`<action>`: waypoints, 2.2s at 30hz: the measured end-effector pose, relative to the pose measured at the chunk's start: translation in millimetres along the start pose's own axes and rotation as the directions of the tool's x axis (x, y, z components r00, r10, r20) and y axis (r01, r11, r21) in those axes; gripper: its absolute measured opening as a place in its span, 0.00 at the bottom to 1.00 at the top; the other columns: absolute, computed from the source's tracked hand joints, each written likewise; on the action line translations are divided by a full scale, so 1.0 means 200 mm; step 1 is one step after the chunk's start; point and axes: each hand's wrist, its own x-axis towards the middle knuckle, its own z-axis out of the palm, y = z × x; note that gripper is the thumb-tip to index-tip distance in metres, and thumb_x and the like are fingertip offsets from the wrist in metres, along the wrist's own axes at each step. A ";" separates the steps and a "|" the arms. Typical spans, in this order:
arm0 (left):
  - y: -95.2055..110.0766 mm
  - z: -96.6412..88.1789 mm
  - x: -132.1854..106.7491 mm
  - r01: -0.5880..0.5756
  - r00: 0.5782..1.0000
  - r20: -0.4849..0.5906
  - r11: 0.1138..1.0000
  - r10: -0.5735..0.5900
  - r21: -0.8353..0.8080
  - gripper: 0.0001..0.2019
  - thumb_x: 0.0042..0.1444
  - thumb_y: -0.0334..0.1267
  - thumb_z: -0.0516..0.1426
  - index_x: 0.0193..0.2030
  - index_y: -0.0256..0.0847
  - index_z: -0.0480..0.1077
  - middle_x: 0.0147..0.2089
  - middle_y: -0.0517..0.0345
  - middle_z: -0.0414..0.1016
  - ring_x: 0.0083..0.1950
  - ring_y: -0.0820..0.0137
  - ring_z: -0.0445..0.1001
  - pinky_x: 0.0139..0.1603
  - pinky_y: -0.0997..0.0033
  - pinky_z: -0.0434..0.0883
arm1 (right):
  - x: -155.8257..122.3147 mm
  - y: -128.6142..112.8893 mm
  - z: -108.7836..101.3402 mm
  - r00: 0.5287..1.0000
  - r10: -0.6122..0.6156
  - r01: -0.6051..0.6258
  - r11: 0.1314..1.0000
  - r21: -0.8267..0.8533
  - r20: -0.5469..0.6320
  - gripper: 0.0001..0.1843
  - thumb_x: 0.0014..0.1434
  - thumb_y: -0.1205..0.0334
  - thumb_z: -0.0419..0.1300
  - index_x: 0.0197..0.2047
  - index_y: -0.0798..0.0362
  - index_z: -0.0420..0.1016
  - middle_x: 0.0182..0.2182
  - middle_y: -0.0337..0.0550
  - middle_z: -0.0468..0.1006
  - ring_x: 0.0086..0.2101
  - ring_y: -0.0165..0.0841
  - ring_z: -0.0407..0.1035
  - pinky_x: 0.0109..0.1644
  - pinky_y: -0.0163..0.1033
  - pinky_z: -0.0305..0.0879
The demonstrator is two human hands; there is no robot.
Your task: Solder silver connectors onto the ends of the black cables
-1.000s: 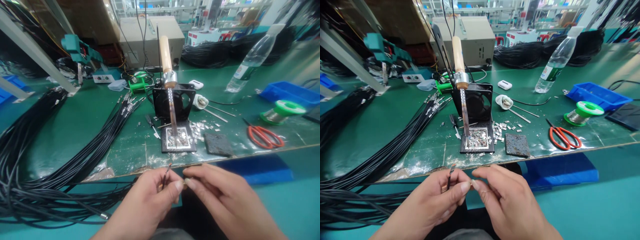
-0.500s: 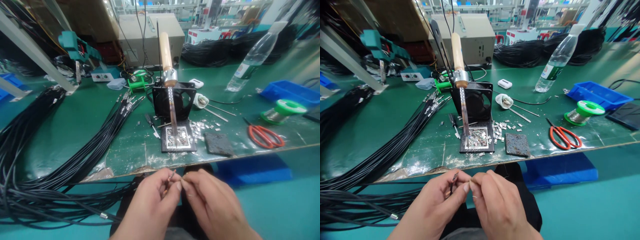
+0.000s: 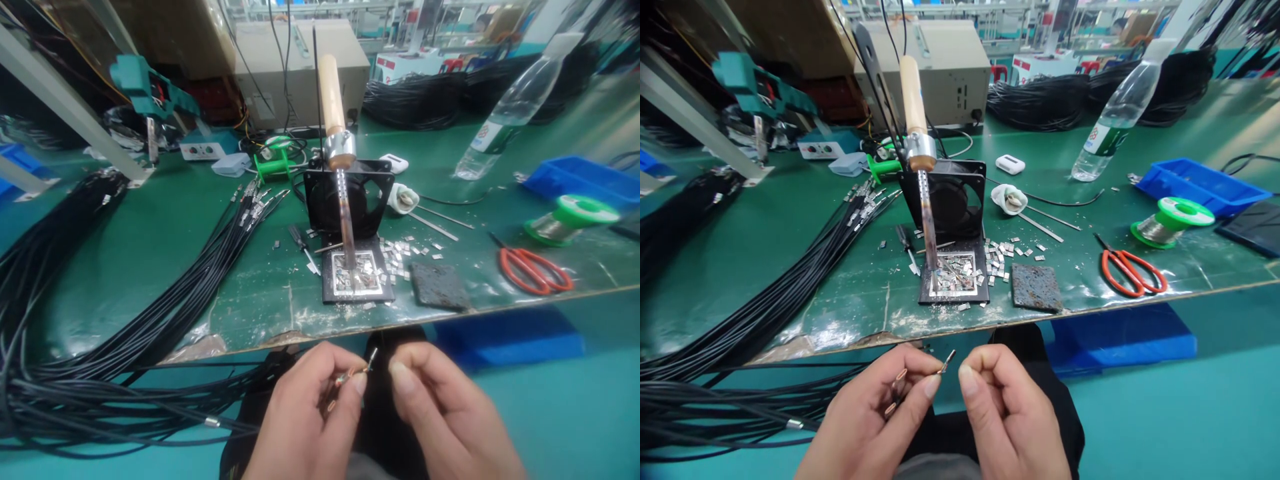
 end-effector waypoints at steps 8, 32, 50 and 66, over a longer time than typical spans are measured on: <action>-0.02 -0.01 0.00 -0.035 0.999 -0.012 0.998 0.036 0.049 0.13 0.70 0.47 0.55 0.42 0.42 0.76 0.38 0.54 0.76 0.39 0.67 0.75 0.41 0.70 0.69 | -0.01 -0.02 -0.03 0.975 0.130 -0.143 0.988 0.061 0.182 0.21 0.72 0.45 0.56 0.42 0.53 0.79 0.28 0.45 0.75 0.33 0.35 0.75 0.33 0.33 0.72; -0.06 0.00 0.00 -0.083 0.996 -0.037 0.996 0.083 0.018 0.13 0.71 0.47 0.54 0.42 0.42 0.74 0.36 0.58 0.73 0.35 0.72 0.71 0.37 0.73 0.68 | 0.01 0.00 0.00 0.925 0.283 -0.325 0.934 0.145 0.252 0.25 0.70 0.39 0.57 0.42 0.54 0.78 0.30 0.43 0.68 0.32 0.31 0.61 0.34 0.35 0.58; -0.06 0.01 0.00 -0.083 0.995 -0.048 0.996 0.084 0.017 0.13 0.70 0.47 0.55 0.41 0.42 0.75 0.35 0.58 0.73 0.34 0.71 0.70 0.36 0.72 0.67 | 0.02 0.02 0.00 0.943 0.247 -0.268 0.961 0.071 0.223 0.25 0.70 0.39 0.56 0.42 0.54 0.78 0.31 0.44 0.70 0.31 0.31 0.62 0.33 0.34 0.58; -0.02 -0.03 0.01 0.059 0.998 0.040 0.985 -0.054 -0.161 0.19 0.69 0.53 0.57 0.37 0.37 0.72 0.32 0.59 0.68 0.34 0.73 0.63 0.35 0.74 0.63 | 0.04 -0.01 -0.01 0.842 -0.535 0.521 0.773 -0.362 0.069 0.06 0.69 0.71 0.57 0.43 0.53 0.75 0.26 0.34 0.74 0.24 0.24 0.68 0.32 0.28 0.66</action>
